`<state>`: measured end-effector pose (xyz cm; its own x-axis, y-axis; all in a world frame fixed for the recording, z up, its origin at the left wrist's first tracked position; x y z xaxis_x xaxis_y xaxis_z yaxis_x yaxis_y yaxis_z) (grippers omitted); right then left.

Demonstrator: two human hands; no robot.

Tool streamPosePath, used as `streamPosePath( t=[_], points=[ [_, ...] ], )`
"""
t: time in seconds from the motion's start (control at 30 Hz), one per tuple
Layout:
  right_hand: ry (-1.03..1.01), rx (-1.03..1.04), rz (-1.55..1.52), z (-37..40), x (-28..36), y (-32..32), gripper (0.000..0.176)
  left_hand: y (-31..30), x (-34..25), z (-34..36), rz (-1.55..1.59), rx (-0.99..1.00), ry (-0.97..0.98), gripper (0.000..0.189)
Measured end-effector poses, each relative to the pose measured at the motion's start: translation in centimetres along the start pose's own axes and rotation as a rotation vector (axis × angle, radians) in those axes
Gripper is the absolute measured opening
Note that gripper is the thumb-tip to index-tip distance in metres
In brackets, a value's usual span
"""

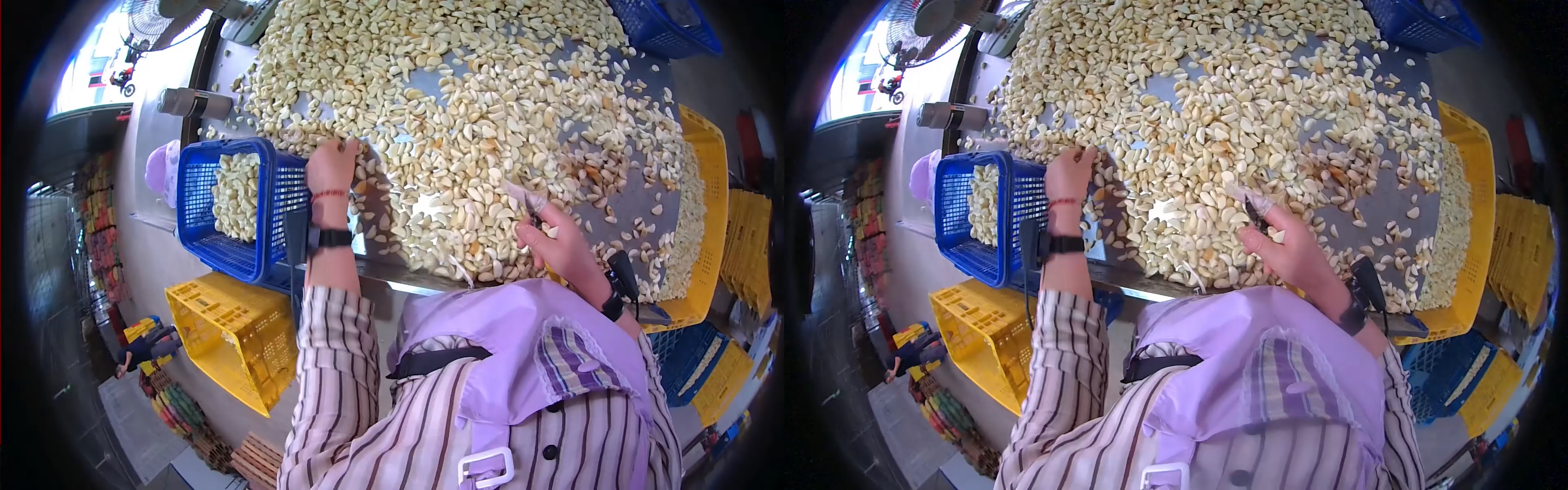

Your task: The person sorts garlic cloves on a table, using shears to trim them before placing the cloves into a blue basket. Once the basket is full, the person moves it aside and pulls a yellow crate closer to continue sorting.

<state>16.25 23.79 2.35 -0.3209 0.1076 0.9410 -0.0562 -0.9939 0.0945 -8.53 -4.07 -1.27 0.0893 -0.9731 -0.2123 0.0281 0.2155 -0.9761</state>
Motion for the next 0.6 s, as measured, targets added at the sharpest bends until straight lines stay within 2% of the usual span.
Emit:
streamPosePath(
  t=[0.13,0.17,0.2,0.27,0.3,0.33,0.4,0.43,0.47,0.53,0.57,0.6],
  points=[
    [0.018,0.032,0.045,0.3,0.1,0.2,0.05,0.4,-1.6,-1.0,-0.164,0.139,0.01,0.037],
    [-0.01,0.02,0.029,0.3,-0.2,0.1,0.05,0.5,-1.1,-1.1,-0.008,0.087,0.121,0.039],
    [-0.039,0.006,0.012,0.2,-0.4,0.0,0.049,1.3,-0.2,-1.5,-0.011,0.09,0.13,0.039],
    [-0.023,-0.029,0.016,0.2,-0.3,-0.5,0.049,2.7,2.2,-0.7,1.087,0.432,-0.255,0.038],
    [-0.01,-0.056,0.03,0.2,-0.4,-0.8,0.048,2.1,1.9,0.0,1.602,0.702,-0.058,0.034],
    [-0.004,-0.058,0.027,0.1,-0.6,-0.9,0.048,1.0,1.0,1.5,1.598,0.707,-0.063,0.034],
    [0.023,-0.062,-0.021,0.0,-0.9,-1.1,0.048,-3.3,-1.6,4.1,2.071,0.398,-0.208,0.029],
    [0.046,-0.065,-0.034,-0.1,-1.0,-1.1,0.047,-3.8,-1.4,4.5,2.083,0.309,-0.299,0.028],
    [0.047,-0.061,-0.034,-0.2,-0.9,-1.0,0.047,-2.8,-0.1,3.7,2.082,0.304,-0.301,0.028],
    [0.028,-0.044,-0.001,-0.3,-0.7,-0.8,0.047,-0.9,3.2,1.8,0.888,0.213,-0.333,0.034],
    [0.028,-0.038,0.0,-0.4,-0.7,-0.7,0.047,-1.1,2.0,2.5,0.571,0.165,-0.02,0.033],
    [0.016,-0.022,-0.004,-0.5,-0.6,-0.5,0.047,0.1,1.8,3.1,0.056,0.165,0.044,0.033]
  ],
)
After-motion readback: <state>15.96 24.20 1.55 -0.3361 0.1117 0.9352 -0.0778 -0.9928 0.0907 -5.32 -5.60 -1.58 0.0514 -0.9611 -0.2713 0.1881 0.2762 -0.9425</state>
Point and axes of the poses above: each hand's wrist, its own z-axis away from the middle knuckle, its own y-axis out of the palm, x = y × z, the point moved 6 cm from there along -z, towards the middle knuckle, and after that the axes turned 9 degrees about -y, right-handed, at the moved point
